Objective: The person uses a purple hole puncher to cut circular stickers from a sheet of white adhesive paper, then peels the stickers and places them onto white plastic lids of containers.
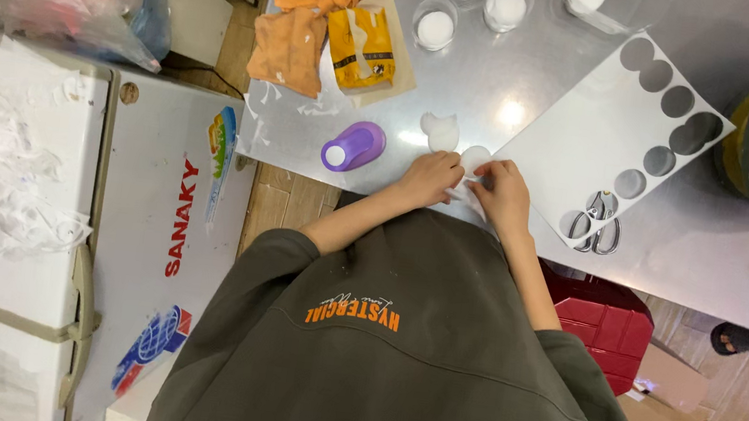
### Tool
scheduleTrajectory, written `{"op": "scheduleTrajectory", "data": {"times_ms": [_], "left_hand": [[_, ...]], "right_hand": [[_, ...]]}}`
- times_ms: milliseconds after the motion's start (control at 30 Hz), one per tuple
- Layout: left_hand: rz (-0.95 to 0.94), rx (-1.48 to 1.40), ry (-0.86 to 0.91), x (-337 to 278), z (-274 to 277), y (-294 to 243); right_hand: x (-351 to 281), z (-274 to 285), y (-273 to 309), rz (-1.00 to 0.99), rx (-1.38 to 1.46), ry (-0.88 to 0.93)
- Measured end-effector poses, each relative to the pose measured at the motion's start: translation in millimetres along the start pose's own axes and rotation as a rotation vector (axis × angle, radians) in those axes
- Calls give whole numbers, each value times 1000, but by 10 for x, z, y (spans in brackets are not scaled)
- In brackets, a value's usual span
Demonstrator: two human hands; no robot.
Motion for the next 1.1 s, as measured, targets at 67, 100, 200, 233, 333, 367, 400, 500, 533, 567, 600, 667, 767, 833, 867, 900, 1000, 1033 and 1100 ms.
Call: {"op": "scheduleTrajectory", "data": {"times_ms": [67, 100, 200, 233, 333, 367, 400, 500, 533, 567, 600, 667, 767, 833, 867, 900, 1000, 1033, 1100], "left_hand": [[13, 7, 22, 1, -15, 70], [13, 10, 14, 14, 31, 71], [-3, -257, -30, 42, 291, -93], [75, -326, -64, 78, 412, -138], [248, -452, -102, 225, 782, -301], [342, -513, -102, 264, 871, -318], [342, -512, -101, 317, 969, -359], [58, -609, -294, 504, 1337, -491], [80, -576, -347, 547, 1417, -467], [102, -543, -399, 590, 1497, -423], [99, -543, -395, 663, 1559, -368], [178, -367, -451, 809, 1726, -126], [104, -356, -615, 1039, 1966, 312], [215, -279, -682, 1087, 2046, 621], [212, -279, -679, 1108, 2038, 717], [226, -203, -658, 1134, 2025, 793], [238, -85, -634, 1191, 1919, 941], [234, -43, -636, 1210, 1888, 976], [232, 34, -614, 1253, 1818, 1051]], "right_hand": [[-47, -46, -66, -41, 38, 34], [-50, -75, -96, -79, 177, 62], [10, -138, -174, -168, 631, 184], [21, -178, -166, -224, 948, 278], [160, -56, -114, -183, 891, 168], [213, -18, -73, -181, 892, 170], [288, 74, -36, -172, 925, 80], [520, 355, 155, -110, 987, -78], [544, 466, 229, -58, 1012, -140], [543, 531, 294, -64, 1014, -144], [563, 606, 363, -40, 998, -148], [557, 712, 438, -17, 979, -158], [469, 721, 402, -1, 863, -184], [329, 648, 248, -60, 795, -179], [259, 605, 164, -62, 795, -183], [195, 553, 51, -105, 786, -181], [-48, 405, -226, -173, 756, -181], [-108, 366, -296, -191, 731, -183], [-198, 301, -411, -230, 707, -173]]}}
Point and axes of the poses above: each hand's wrist, its own x-axis towards the middle knuckle, its own z-axis out of the back of the hand, y = z × x, the point moved 5 cm from there along x, towards the middle knuckle, and after that the axes turned 15 degrees about -x, right-handed, at the moved point
